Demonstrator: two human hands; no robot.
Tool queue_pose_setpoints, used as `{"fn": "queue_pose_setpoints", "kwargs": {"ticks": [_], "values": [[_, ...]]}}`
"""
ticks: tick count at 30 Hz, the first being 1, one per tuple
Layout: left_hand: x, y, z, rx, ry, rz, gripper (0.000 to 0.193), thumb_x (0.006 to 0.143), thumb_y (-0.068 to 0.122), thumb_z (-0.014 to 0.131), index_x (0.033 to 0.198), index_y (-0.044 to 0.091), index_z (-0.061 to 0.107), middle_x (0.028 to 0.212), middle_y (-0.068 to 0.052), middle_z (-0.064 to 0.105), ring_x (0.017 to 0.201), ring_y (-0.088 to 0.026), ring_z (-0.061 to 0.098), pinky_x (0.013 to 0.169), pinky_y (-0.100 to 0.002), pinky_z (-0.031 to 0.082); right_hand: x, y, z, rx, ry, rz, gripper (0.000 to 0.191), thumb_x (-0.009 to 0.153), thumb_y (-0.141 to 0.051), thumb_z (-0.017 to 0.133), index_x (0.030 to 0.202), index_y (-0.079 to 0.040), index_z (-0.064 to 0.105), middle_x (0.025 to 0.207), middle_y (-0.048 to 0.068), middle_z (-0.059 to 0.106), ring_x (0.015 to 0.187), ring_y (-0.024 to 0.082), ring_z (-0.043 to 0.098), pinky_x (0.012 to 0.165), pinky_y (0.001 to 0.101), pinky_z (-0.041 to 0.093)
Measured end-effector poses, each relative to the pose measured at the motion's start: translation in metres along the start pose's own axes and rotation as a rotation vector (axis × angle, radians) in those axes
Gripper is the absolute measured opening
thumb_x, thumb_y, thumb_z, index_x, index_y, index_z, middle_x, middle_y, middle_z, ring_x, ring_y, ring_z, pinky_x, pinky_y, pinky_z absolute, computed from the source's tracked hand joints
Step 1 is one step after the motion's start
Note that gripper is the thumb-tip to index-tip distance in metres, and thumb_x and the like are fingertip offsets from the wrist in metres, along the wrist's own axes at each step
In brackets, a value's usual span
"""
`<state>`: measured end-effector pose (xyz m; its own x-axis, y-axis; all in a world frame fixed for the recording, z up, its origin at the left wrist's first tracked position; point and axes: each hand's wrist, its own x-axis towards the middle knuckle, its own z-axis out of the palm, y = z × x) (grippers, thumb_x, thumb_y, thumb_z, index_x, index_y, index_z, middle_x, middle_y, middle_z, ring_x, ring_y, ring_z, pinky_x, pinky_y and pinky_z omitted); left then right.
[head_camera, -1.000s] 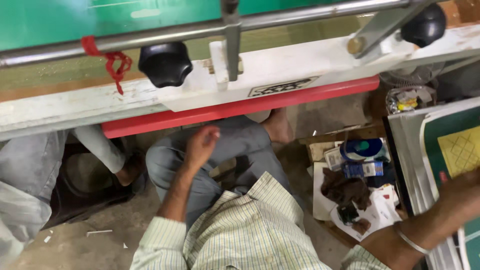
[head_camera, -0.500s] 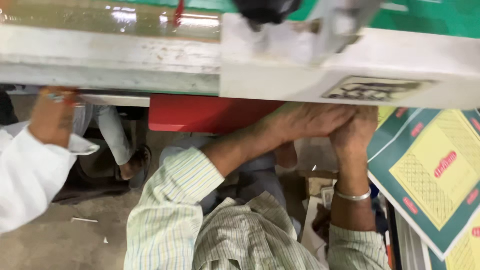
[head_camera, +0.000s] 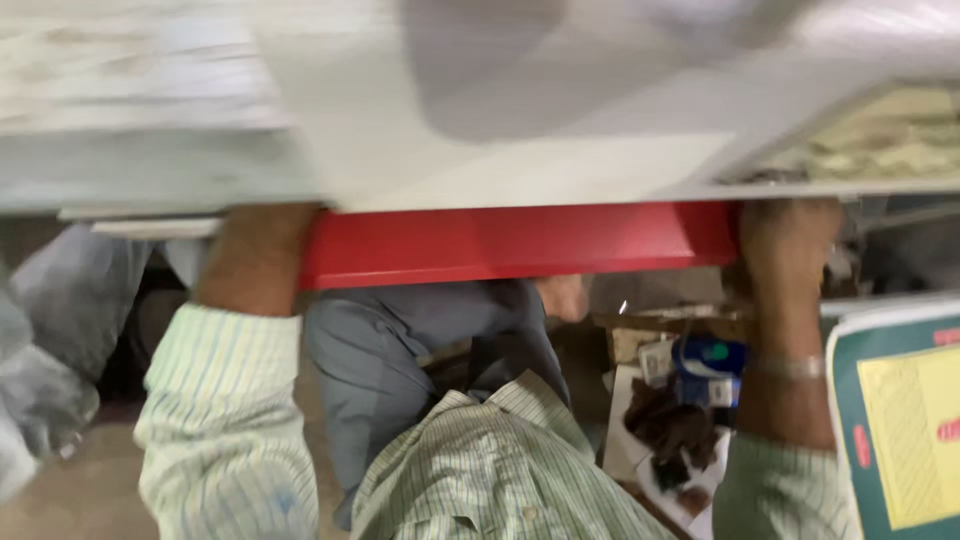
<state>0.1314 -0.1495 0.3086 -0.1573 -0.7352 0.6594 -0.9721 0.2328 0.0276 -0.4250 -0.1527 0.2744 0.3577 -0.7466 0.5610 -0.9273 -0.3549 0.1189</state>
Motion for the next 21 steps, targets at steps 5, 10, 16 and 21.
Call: {"fn": "queue_pose_setpoints", "kwargs": {"ticks": [5, 10, 16, 21], "values": [[0.003, -0.03, -0.011, -0.008, -0.093, -0.023, 0.03, 0.108, 0.025, 0.066, 0.128, 0.003, 0.068, 0.129, -0.019, 0.067, 0.119, -0.036, 0.061, 0.109, -0.049, 0.049, 0.076, 0.009, 0.062, 0.086, -0.037, -0.043, 0.022, 0.103, -0.01, 0.063, 0.121, -0.005, 0.075, 0.123, 0.019, 0.073, 0.107, 0.038, 0.067, 0.099, 0.0487, 0.052], [-0.014, -0.043, -0.019, -0.026, -0.175, -0.006, 0.03, 0.11, 0.028, 0.065, 0.127, 0.003, 0.069, 0.126, -0.019, 0.068, 0.115, -0.038, 0.062, 0.106, -0.05, 0.05, 0.087, -0.007, 0.07, 0.266, -0.124, -0.076, 0.026, 0.103, -0.013, 0.063, 0.126, -0.004, 0.072, 0.129, 0.02, 0.07, 0.115, 0.04, 0.065, 0.103, 0.0507, 0.049], [-0.075, -0.015, -0.052, -0.128, -0.392, 0.003, 0.031, 0.113, 0.031, 0.064, 0.127, 0.003, 0.07, 0.122, -0.02, 0.07, 0.11, -0.04, 0.064, 0.102, -0.051, 0.051, 0.046, -0.007, 0.056, 0.279, -0.169, -0.124, 0.032, 0.103, -0.016, 0.062, 0.131, -0.003, 0.067, 0.136, 0.021, 0.066, 0.125, 0.042, 0.062, 0.109, 0.0531, 0.046], [-0.072, 0.013, -0.053, -0.189, -0.441, -0.077, 0.042, 0.109, 0.037, 0.066, 0.129, 0.001, 0.071, 0.119, -0.023, 0.07, 0.107, -0.043, 0.066, 0.094, -0.054, 0.051, 0.042, 0.006, 0.044, 0.403, -0.13, -0.065, 0.031, 0.098, -0.012, 0.062, 0.126, 0.0, 0.069, 0.127, 0.024, 0.069, 0.117, 0.045, 0.063, 0.101, 0.0528, 0.049]]}}
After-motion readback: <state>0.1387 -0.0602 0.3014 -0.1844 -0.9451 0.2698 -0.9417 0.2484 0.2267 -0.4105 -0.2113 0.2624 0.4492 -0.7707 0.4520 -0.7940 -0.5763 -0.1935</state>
